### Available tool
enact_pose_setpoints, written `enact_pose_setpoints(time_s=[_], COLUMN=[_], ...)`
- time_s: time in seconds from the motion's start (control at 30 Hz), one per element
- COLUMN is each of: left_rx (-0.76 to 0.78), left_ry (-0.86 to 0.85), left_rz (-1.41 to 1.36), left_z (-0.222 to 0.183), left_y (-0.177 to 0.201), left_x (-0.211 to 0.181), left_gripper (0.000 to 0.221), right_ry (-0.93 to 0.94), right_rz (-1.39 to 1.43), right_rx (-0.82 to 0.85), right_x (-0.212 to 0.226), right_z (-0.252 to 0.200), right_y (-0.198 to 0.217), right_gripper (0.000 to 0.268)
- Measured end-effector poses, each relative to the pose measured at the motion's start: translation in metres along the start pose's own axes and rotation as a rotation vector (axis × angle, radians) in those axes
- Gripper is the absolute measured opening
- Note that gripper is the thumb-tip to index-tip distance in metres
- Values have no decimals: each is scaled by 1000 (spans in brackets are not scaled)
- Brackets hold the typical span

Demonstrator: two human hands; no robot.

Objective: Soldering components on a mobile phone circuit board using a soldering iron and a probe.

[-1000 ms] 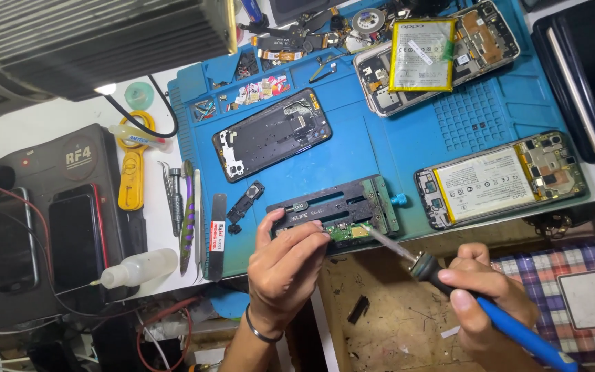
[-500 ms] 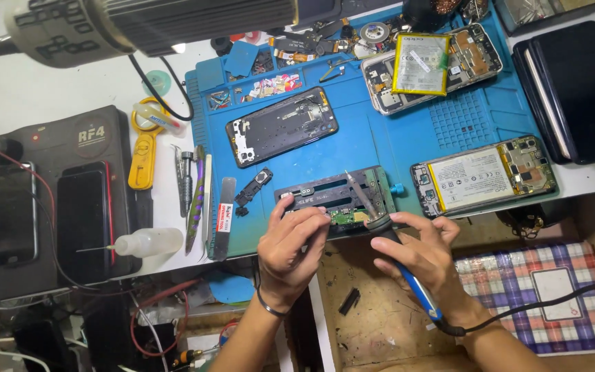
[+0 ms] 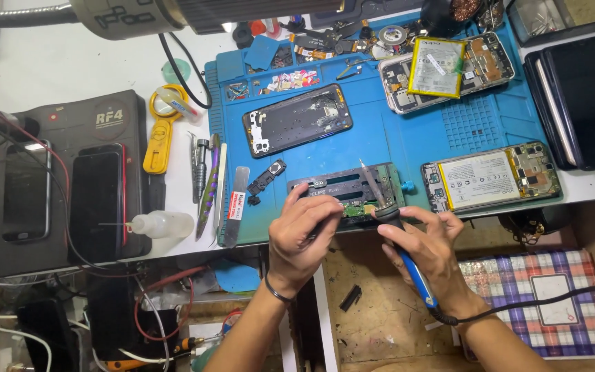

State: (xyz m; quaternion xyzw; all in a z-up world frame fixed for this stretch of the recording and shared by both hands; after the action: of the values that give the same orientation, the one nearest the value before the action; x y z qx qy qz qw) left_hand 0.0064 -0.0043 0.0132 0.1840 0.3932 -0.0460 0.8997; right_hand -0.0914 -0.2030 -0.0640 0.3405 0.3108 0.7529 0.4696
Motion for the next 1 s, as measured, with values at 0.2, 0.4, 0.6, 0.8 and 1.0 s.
enact_pose_setpoints(time_s=[0.2, 0.4, 0.6, 0.8, 1.0], left_rx=[-49, -47, -10, 93, 161], left_ry=[76, -13, -56, -158, -206], left_rz=[-76, 2, 88, 201, 289], left_z=[-2, -4, -1, -1, 4], left_y=[3, 2, 2, -8, -14], left_x=[-2, -9, -7, -8, -11], left_gripper=[12, 9, 10, 6, 9], right_ry=[2, 8, 4, -15, -39], right_rz=[13, 45, 63, 77, 89], right_rx=[-9, -1, 1, 22, 50], right_x=[0, 6, 8, 9, 8], right_z=[0, 6, 9, 11, 7], right_y=[-1, 9, 12, 15, 15], right_gripper=[46, 49, 47, 48, 53])
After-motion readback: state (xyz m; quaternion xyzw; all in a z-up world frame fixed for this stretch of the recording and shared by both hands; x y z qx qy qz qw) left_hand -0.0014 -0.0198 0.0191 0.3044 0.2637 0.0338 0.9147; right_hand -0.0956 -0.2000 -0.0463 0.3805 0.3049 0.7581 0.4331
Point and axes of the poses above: each hand's wrist, its own z-axis towards the middle knuckle, its own y-axis out of the back of the hand, x = y × z, the point moved 4 cm from there along z, towards the middle knuckle, and after that the axes turned 9 degrees about -z, right-handed, at the moved point
